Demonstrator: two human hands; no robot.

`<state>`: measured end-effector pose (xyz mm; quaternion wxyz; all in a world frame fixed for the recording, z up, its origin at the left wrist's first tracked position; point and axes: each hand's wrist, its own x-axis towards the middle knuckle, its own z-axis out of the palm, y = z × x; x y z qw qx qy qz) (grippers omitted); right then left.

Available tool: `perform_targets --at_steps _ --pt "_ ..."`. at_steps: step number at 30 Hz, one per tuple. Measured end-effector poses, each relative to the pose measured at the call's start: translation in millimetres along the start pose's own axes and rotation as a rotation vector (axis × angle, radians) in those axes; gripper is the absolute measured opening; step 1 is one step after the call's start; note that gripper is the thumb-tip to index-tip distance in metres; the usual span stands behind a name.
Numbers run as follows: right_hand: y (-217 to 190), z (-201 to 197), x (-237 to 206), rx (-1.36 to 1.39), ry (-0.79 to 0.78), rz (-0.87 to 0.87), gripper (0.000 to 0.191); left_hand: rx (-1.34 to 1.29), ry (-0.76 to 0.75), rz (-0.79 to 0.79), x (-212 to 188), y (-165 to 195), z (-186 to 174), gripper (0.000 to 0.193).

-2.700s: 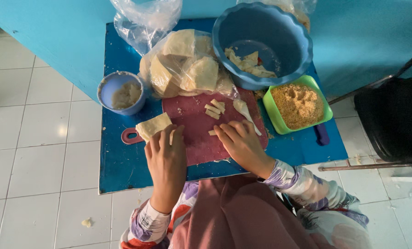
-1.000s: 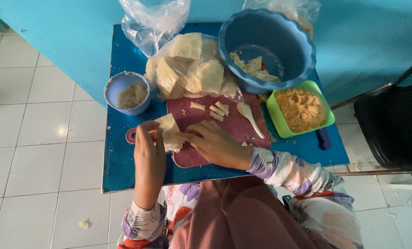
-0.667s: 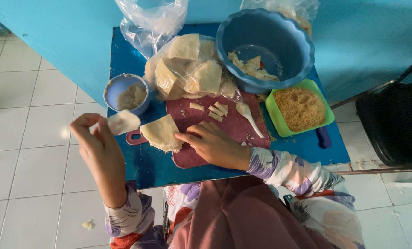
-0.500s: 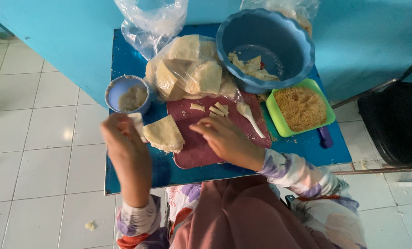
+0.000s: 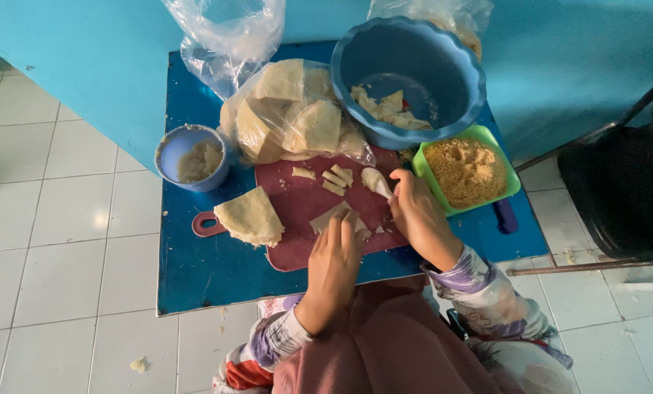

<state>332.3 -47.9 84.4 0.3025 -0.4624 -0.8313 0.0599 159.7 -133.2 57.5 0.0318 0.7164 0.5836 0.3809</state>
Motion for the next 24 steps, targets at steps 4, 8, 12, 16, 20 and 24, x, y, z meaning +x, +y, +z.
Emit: perform_targets --at_steps 4,8,12,16,20,24 --pt "-1 -16 1 0.134 -0.126 -0.114 0.037 0.159 -0.073 0.095 -2 -15 -26 0.032" --pt "-12 -29 2 0.001 -0.233 -0.269 0.059 0.108 -0.077 0.214 -6 -16 -38 0.036" --pt "-23 -24 9 -0.133 -0.184 -0.403 0.051 0.117 -0.093 0.202 -8 -12 -40 0.037" --pt "-29 -17 10 -0.271 -0.187 -0.453 0.043 0.088 -0.058 0.196 -7 -11 -37 0.033" --pt "-36 -10 4 -0.503 -0.121 -0.513 0.039 0.077 -0.061 0.189 -9 -13 -35 0.033" --pt "-40 -12 3 -0.734 -0.091 -0.612 0.033 0.106 -0.064 0.183 -9 -13 -32 0.033"
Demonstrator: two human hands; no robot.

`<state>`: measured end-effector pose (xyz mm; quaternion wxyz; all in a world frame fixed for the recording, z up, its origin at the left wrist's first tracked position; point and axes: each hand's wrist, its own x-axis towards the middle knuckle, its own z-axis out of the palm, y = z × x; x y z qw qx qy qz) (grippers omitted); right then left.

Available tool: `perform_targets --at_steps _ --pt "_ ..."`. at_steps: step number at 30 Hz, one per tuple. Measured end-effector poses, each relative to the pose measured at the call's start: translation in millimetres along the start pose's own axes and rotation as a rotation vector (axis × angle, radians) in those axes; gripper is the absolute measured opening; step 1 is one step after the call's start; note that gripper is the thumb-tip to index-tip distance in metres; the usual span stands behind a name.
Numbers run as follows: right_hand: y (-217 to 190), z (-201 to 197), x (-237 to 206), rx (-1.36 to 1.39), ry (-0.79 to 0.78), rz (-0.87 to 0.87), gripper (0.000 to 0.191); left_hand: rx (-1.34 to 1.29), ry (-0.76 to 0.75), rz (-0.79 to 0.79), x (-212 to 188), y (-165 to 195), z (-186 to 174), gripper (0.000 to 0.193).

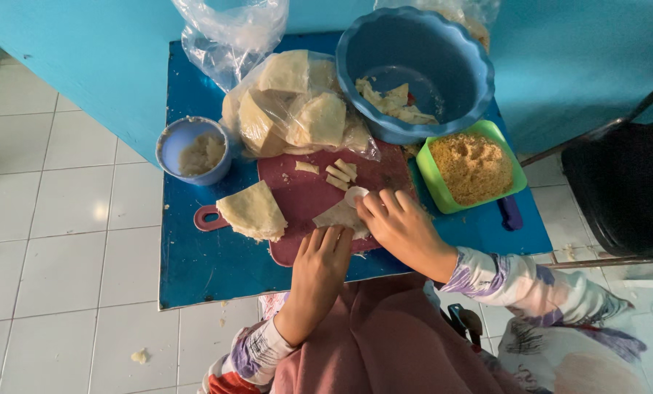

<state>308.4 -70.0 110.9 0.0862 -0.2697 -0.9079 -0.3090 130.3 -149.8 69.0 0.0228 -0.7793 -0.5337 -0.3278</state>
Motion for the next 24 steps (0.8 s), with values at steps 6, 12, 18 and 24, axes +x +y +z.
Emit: perform_targets --at_steps 6,12,18,24 --pt "13 -10 -3 -0.007 -0.003 0.029 0.031 -0.017 0.030 0.009 0 0 0 0.034" --pt "28 10 -9 -0.026 -0.045 0.240 0.010 -0.057 -0.019 -0.026 0 3 1 0.032" --pt "18 20 -9 0.185 -0.009 0.231 0.016 -0.060 0.021 -0.081 0 0 -1 0.028" --pt "27 -11 -22 0.400 0.147 0.270 0.014 0.196 0.157 -0.287 3 -14 2 0.025"
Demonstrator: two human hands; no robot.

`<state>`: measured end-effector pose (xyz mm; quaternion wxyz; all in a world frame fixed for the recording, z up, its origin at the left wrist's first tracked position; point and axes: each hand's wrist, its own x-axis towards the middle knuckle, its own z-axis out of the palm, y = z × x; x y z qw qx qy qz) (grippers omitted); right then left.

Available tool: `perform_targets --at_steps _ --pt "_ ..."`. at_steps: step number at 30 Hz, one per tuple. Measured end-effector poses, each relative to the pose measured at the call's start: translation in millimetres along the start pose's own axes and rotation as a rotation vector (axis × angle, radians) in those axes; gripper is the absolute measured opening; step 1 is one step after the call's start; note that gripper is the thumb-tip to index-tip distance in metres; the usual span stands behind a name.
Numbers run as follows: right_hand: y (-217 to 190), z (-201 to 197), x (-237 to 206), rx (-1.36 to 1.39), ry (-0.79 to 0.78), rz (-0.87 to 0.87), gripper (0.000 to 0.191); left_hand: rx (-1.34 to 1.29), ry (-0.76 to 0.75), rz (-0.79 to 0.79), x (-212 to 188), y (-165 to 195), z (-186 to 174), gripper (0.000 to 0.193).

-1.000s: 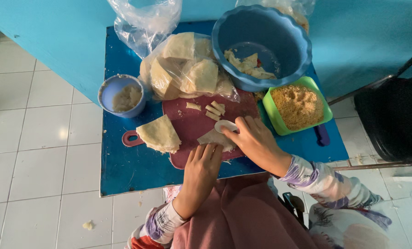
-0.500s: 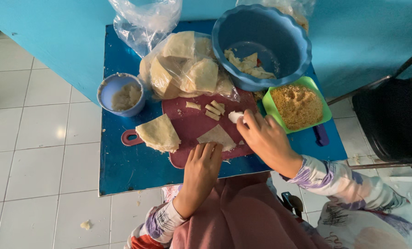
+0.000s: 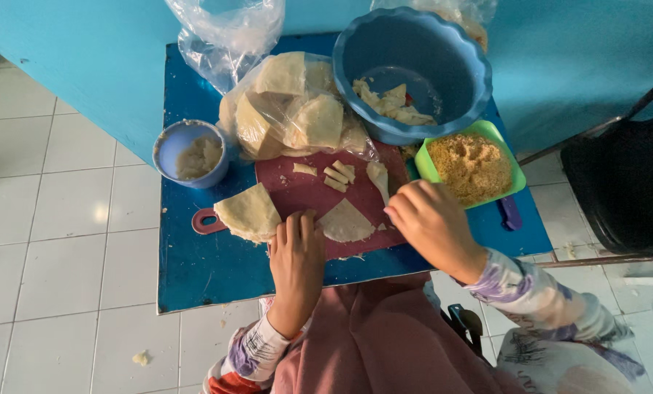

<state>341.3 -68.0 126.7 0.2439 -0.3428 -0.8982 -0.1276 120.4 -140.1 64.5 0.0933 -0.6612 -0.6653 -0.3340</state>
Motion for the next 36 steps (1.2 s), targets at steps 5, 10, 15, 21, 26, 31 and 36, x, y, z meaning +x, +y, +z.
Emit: perform_targets --at_steps 5,10,15,21,26,31,36 --pt "59 -33 1 -0.178 -0.068 0.173 0.018 0.141 -0.043 -0.001 -2 0 10 0.011" --pt "86 -10 -4 -0.239 -0.100 0.134 0.022 0.098 -0.032 -0.006 0 0 13 0.011" --pt "94 8 -13 -0.234 -0.118 0.157 0.003 -0.137 -0.084 -0.032 3 2 6 0.014" --pt "96 -4 -8 -0.144 -0.104 0.179 0.006 -0.249 -0.187 -0.019 4 3 -6 0.018" --pt "77 -25 4 -0.099 -0.071 0.150 0.004 -0.189 -0.213 -0.026 3 4 -8 0.020" --pt "31 -15 19 0.090 -0.084 0.035 0.010 -0.177 -0.220 -0.027 3 5 -10 0.024" --pt "-20 18 23 0.277 -0.140 -0.062 0.013 -0.198 -0.225 -0.033 3 7 -12 0.036"
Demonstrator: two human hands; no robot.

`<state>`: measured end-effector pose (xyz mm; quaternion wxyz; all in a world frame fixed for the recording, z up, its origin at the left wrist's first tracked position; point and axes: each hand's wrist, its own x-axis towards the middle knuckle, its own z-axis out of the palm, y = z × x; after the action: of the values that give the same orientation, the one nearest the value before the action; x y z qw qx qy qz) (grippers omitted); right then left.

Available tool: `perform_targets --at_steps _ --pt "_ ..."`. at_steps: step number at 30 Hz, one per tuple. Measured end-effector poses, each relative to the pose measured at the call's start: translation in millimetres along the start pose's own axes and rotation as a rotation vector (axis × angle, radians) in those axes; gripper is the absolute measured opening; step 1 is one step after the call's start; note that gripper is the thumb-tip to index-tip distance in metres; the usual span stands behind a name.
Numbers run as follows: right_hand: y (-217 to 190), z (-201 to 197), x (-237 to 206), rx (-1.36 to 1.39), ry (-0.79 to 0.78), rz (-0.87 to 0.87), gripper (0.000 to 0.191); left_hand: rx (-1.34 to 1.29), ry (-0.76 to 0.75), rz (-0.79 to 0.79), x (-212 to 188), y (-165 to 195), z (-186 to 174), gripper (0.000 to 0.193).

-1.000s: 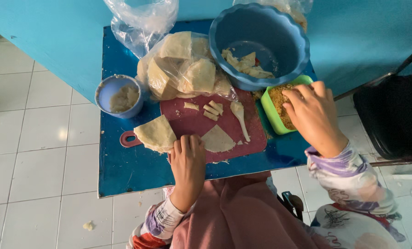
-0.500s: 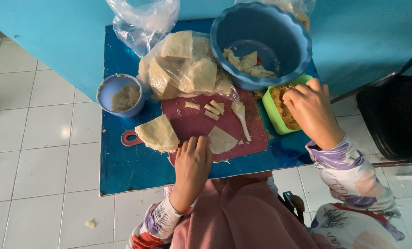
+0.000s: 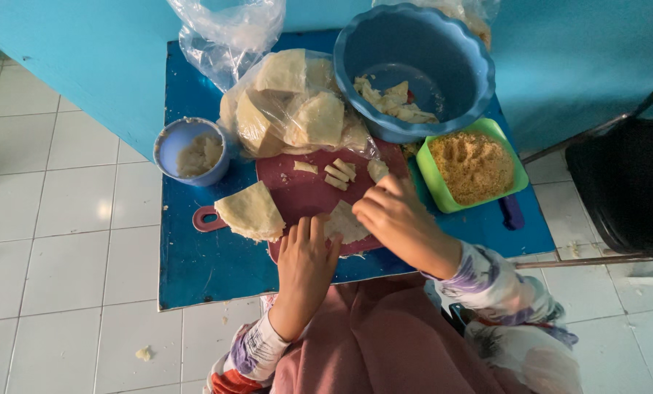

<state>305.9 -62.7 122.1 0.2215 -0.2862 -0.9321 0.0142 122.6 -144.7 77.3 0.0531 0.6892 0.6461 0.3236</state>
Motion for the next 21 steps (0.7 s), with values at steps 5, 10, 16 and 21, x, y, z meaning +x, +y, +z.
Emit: perform_targets --at_steps 5,10,16,21 --pt "-15 36 -5 0.126 0.028 0.029 0.020 0.025 -0.006 -0.001 0 0 2 0.049" --pt "-12 41 -24 0.163 0.067 0.067 0.029 0.030 -0.002 -0.010 -2 0 5 0.049" --pt "-6 41 -24 0.144 0.124 0.083 0.018 0.066 0.018 -0.016 -1 2 8 0.053" --pt "-7 40 -17 0.118 0.148 0.091 0.020 0.063 0.037 -0.014 0 4 9 0.052"
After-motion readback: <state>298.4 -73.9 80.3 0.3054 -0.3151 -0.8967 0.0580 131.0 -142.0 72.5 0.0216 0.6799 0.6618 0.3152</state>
